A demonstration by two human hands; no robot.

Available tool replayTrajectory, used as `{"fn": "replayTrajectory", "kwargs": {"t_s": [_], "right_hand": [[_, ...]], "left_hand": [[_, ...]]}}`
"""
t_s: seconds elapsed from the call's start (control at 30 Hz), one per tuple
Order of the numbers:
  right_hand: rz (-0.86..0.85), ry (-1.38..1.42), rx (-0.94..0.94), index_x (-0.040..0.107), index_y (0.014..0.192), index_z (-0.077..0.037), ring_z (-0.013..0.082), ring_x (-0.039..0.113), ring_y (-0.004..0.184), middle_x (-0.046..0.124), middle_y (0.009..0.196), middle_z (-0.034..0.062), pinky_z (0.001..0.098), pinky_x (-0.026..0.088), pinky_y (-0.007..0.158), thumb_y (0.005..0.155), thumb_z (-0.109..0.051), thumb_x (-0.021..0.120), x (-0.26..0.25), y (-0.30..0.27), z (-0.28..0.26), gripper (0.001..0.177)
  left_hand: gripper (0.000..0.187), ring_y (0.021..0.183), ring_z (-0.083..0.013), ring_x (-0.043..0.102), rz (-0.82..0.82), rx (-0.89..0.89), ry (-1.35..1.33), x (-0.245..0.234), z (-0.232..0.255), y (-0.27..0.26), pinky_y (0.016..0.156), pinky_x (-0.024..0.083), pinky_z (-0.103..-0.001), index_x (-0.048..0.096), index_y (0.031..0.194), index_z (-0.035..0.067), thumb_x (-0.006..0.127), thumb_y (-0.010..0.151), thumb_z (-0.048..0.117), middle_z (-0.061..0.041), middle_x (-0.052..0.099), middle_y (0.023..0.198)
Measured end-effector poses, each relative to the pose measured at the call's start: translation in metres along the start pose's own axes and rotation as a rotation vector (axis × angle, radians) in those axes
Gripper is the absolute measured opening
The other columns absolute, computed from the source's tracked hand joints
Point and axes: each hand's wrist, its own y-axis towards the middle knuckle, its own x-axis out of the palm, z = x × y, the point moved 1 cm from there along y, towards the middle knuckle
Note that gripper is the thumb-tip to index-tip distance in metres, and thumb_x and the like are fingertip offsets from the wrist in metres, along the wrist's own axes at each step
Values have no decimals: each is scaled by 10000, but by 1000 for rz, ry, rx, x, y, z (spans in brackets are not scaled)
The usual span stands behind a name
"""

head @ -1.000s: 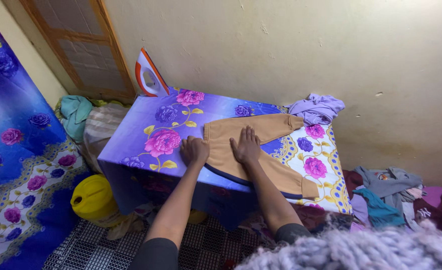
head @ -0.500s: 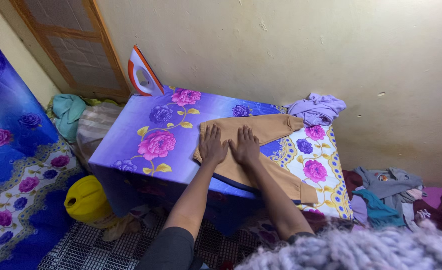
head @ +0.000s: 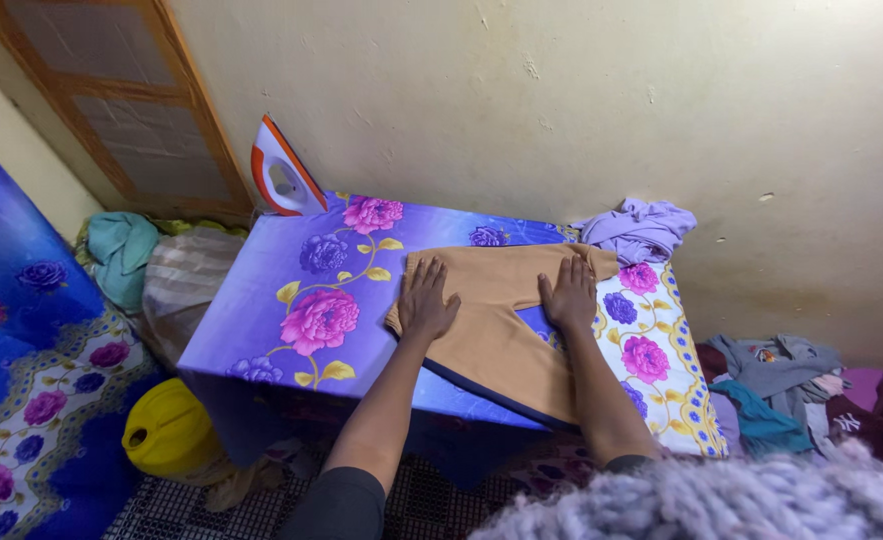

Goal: The person folds a pair of beige pants on a floral-patterned table, smoothing and aligning the fabric before folding it into a compact rectangle. They then pick up a teal garment, unfold it, and fold it similarly on the same table.

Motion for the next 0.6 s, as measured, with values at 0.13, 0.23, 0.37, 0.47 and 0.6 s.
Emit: {"fn": "replayTrajectory", "kwargs": {"t_s": [0.13,0.23,0.37,0.47,0.6], "right_hand": [[43,6,-4,418,1535,-5,382,292,1523,359,1625,225,499,192,1225,1011,-581,426,-6,-1,-6,779],[39,34,32,441,1525,-25,337,304,1528,370,1629,188,471,198,1239,993,-573,438,-11,-3,-8,763],[38,10,49,444,1531,-35,318,309,1530,370,1634,172,450,202,1244,991,-578,435,-11,-3,-10,766],[36,-4,51,427,1536,-21,320,305,1525,363,1635,177,447,198,1235,992,-583,429,-9,-1,-8,782],[41,-20,75,415,1539,-6,325,296,1527,356,1636,192,449,191,1234,997,-581,417,-6,-2,-7,790]], "left_hand": [[798,1561,-238,176,-12,1,-10,-1,-2,8,1250,97,-515,378,1567,150,596,880,494,-18,284,1672],[808,1561,-237,179,-7,2,-20,-1,-3,10,1252,96,-514,384,1563,147,606,870,499,-17,289,1671],[822,1563,-234,170,-14,3,-11,-3,-2,10,1253,86,-508,376,1565,140,607,868,508,-19,280,1676],[818,1561,-233,160,-27,-14,12,-4,0,9,1251,77,-498,362,1568,148,590,877,520,-32,257,1680],[832,1565,-231,152,-48,-39,19,-8,1,8,1261,71,-470,340,1582,145,576,881,526,-63,236,1687]]}}
